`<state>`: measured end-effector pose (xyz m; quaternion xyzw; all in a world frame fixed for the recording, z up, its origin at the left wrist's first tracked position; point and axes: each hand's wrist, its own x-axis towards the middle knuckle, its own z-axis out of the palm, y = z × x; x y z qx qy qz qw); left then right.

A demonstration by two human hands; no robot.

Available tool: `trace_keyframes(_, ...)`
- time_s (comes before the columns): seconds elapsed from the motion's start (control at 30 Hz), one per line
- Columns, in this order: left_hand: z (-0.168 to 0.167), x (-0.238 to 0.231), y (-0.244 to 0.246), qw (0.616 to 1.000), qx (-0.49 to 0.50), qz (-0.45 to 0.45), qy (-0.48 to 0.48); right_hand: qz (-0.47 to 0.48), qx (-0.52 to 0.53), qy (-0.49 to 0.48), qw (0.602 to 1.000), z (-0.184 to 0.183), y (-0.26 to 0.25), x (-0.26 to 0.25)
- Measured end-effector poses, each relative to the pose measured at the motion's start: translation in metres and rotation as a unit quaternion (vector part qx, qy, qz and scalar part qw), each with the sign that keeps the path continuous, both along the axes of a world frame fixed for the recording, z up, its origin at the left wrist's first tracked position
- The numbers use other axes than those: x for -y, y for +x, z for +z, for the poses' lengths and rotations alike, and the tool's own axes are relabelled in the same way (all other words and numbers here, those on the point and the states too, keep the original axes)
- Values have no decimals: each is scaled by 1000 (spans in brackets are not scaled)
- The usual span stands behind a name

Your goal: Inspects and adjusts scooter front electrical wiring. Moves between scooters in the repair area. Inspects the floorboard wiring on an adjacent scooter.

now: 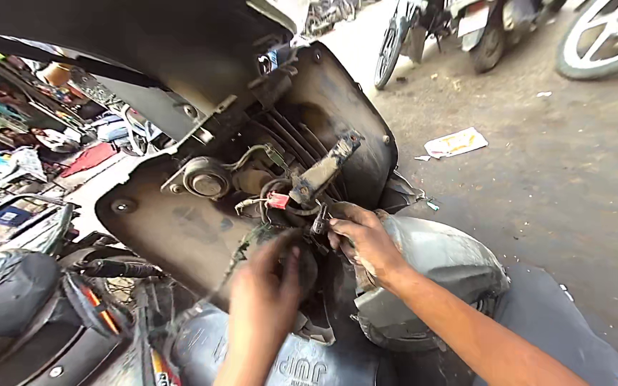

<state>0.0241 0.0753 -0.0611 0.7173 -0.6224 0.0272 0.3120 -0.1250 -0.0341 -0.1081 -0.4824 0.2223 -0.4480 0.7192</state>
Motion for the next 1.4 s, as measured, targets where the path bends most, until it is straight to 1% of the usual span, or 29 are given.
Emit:
trace_keyframes(0.03,-9,3,-8,999,43,25,1,23,26,57,998,3,-6,-2)
trace_keyframes(0.07,-17,9,-17,996,73,45,-14,45,44,89,994,3,-10,-2)
trace_keyframes(0.13,-31,21,-32,988,114,88,-48,98,42,93,990,-1,-18,4)
trace_keyframes(0.17,-36,28,-37,982,140,118,-53,117,25,76,990,-1,-20,7)
trace_keyframes(0.2,-39,33,-42,974,162,151,-51,115,-4,43,992,1,-22,10)
trace_keyframes(0.23,-41,37,-46,964,189,180,-50,89,-46,-2,995,2,-23,12)
trace_keyframes(0.3,-44,42,-51,950,219,216,-53,27,-152,-117,981,4,-25,18)
trace_keyframes(0.37,-50,40,-54,955,193,214,-64,-27,-267,-209,940,1,-29,21)
trace_keyframes(0.43,-67,38,-56,964,146,190,-115,-46,-362,-271,891,-4,-34,22)
trace_keyframes(0.5,-91,39,-56,960,110,179,-187,-57,-405,-334,849,-13,-34,22)
trace_keyframes(0.53,-101,41,-57,955,86,178,-223,-65,-409,-355,838,-18,-35,21)
trace_keyframes(0.6,-115,49,-58,940,26,176,-293,-80,-406,-364,835,-25,-36,16)
trace_keyframes(0.67,-126,54,-61,926,-43,167,-336,-101,-380,-348,851,-32,-39,6)
trace_keyframes(0.77,-131,59,-65,912,-118,161,-358,-110,-307,-324,888,-45,-41,-5)
trace_keyframes(0.83,-134,60,-65,908,-140,154,-365,-113,-273,-342,892,-48,-35,-9)
trace_keyframes(0.97,-138,57,-63,907,-146,139,-369,-110,-274,-419,859,-35,-17,-5)
trace_keyframes(1.1,-140,55,-60,910,-168,127,-357,-69,-254,-499,826,-5,-13,19)
trace_keyframes(1.17,-140,55,-62,904,-201,114,-359,-35,-281,-530,800,7,-14,33)
trace_keyframes(1.23,-137,57,-66,891,-247,96,-370,-9,-298,-550,780,9,-13,43)
trace_keyframes(1.3,-132,60,-70,879,-270,92,-382,-2,-288,-561,776,6,-10,47)
trace_keyframes(1.4,-127,62,-74,871,-293,98,-382,3,-266,-556,788,1,-9,50)
